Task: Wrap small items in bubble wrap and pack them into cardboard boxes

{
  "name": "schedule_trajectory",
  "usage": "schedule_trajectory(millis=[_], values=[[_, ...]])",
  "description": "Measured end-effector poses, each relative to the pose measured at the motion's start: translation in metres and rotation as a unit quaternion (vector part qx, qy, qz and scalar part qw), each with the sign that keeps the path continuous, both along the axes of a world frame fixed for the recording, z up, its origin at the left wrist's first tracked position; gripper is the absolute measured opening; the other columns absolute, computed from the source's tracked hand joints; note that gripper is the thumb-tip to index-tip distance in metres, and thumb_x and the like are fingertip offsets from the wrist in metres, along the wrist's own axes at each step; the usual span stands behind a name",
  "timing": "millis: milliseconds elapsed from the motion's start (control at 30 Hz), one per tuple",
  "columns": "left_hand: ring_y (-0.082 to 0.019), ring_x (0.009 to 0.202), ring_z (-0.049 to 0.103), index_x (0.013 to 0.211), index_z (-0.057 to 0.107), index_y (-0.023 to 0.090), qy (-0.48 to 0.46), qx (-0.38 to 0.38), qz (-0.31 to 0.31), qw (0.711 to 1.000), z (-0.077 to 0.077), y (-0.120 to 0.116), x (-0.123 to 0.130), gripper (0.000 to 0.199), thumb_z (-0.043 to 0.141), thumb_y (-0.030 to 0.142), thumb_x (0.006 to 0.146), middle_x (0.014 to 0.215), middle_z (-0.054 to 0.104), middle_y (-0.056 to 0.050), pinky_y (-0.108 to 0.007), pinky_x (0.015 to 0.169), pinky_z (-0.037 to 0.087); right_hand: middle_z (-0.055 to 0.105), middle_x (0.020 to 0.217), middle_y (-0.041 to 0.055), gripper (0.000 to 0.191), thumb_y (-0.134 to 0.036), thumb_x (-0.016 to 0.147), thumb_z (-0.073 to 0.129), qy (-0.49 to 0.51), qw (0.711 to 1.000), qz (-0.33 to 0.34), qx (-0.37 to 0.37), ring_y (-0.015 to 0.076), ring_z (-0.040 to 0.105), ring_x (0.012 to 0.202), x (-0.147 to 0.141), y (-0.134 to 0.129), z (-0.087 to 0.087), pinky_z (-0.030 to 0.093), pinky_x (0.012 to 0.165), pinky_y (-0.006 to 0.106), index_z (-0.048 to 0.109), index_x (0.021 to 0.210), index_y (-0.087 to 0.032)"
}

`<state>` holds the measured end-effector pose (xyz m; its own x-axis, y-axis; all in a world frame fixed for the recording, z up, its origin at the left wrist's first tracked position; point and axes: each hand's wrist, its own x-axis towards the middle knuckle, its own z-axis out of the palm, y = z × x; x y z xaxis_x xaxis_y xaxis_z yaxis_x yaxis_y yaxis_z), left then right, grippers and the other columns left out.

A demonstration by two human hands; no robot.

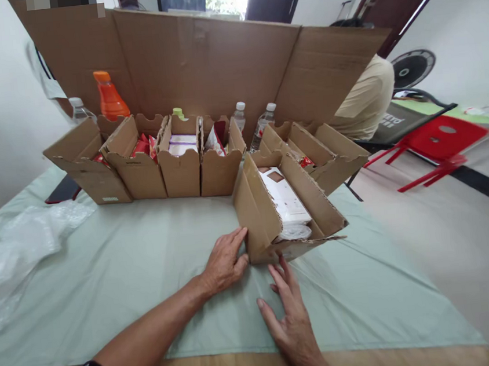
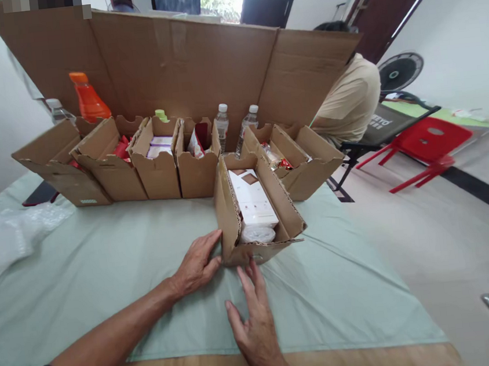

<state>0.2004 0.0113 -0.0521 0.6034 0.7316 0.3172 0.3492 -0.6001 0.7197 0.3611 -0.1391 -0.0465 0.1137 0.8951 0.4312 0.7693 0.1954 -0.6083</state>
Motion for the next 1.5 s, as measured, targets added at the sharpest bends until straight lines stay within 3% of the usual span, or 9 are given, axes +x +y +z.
schedule_trajectory(millis=[167, 433, 633, 767, 933, 1133, 1267, 1500], values=[[-0.032, 0.148, 0.046, 0.157, 0.038, 0.013, 0.01, 0.002, 0.009, 1.0, 0.0, 0.001, 0.001, 0.076, 0.053, 0.017, 0.084, 0.159, 0.049, -0.02, -0.057, 0.123, 0.037, 0.028, 0.171, 0.0122, 0.066, -0.025, 0.099, 0.058, -0.018, 1.0, 0.016, -0.02, 0.0357, 0.034, 0.155, 0.005, 0.019, 0.002, 0.048, 0.116, 0.06, 0.037, 0.161, -0.031], [-0.033, 0.145, 0.048, 0.155, 0.04, 0.011, 0.035, 0.006, -0.007, 0.999, 0.004, 0.0, 0.004, 0.077, 0.052, 0.013, 0.079, 0.156, 0.052, -0.019, -0.057, 0.123, 0.038, 0.024, 0.172, 0.0149, 0.064, -0.03, 0.099, 0.058, -0.034, 0.999, 0.027, -0.029, 0.0361, 0.032, 0.156, 0.016, 0.057, 0.004, 0.05, 0.114, 0.058, 0.04, 0.16, -0.027], [-0.032, 0.148, 0.045, 0.151, 0.047, 0.013, 0.103, 0.006, -0.002, 0.995, 0.01, -0.003, 0.009, 0.071, 0.054, 0.015, 0.08, 0.154, 0.056, -0.016, -0.056, 0.126, 0.034, 0.027, 0.171, 0.0164, 0.063, -0.034, 0.097, 0.057, -0.035, 0.997, 0.045, -0.055, 0.0345, 0.033, 0.156, 0.033, 0.113, 0.003, 0.05, 0.114, 0.055, 0.044, 0.158, -0.023], [-0.031, 0.149, 0.044, 0.157, 0.036, 0.009, 0.107, -0.008, 0.017, 0.994, 0.011, -0.005, 0.011, 0.08, 0.055, 0.015, 0.08, 0.156, 0.053, -0.018, -0.055, 0.127, 0.034, 0.027, 0.17, 0.0176, 0.068, -0.036, 0.093, 0.057, -0.035, 0.996, 0.057, -0.057, 0.0334, 0.03, 0.157, 0.044, 0.161, 0.0, 0.048, 0.115, 0.055, 0.042, 0.158, -0.021], [-0.032, 0.151, 0.042, 0.154, 0.042, 0.007, 0.128, -0.002, 0.005, 0.992, 0.013, -0.005, 0.011, 0.073, 0.056, 0.017, 0.083, 0.157, 0.052, -0.018, -0.055, 0.128, 0.031, 0.037, 0.166, 0.02, 0.073, -0.04, 0.091, 0.059, -0.075, 0.995, 0.041, -0.051, 0.0337, 0.036, 0.154, 0.051, 0.199, -0.013, 0.036, 0.123, 0.058, 0.04, 0.158, -0.017], [-0.033, 0.148, 0.045, 0.127, 0.065, 0.016, 0.145, 0.027, -0.001, 0.989, 0.019, -0.006, 0.01, 0.04, 0.059, 0.018, 0.087, 0.154, 0.055, -0.017, -0.056, 0.125, 0.035, 0.041, 0.164, 0.021, 0.075, -0.044, 0.094, 0.056, -0.119, 0.991, 0.012, -0.062, 0.0341, 0.041, 0.151, 0.048, 0.205, -0.023, 0.04, 0.119, 0.056, 0.037, 0.16, -0.013], [-0.033, 0.148, 0.045, 0.126, 0.066, 0.016, 0.156, 0.031, 0.003, 0.987, 0.02, -0.008, 0.01, 0.039, 0.06, 0.018, 0.088, 0.154, 0.055, -0.017, -0.055, 0.125, 0.035, 0.046, 0.161, 0.0189, 0.069, -0.043, 0.094, 0.056, -0.123, 0.99, 0.011, -0.066, 0.0347, 0.045, 0.148, 0.05, 0.206, -0.023, 0.044, 0.113, 0.055, 0.044, 0.157, -0.015], [-0.032, 0.148, 0.044, 0.128, 0.066, 0.016, 0.165, 0.042, 0.003, 0.985, 0.02, -0.008, 0.01, 0.04, 0.061, 0.018, 0.089, 0.155, 0.054, -0.016, -0.055, 0.125, 0.034, 0.069, 0.137, 0.0168, 0.035, -0.032, 0.09, 0.058, -0.101, 0.994, 0.034, -0.037, 0.0333, 0.062, 0.129, 0.052, 0.201, -0.018, 0.049, 0.107, 0.054, 0.074, 0.119, -0.019]])
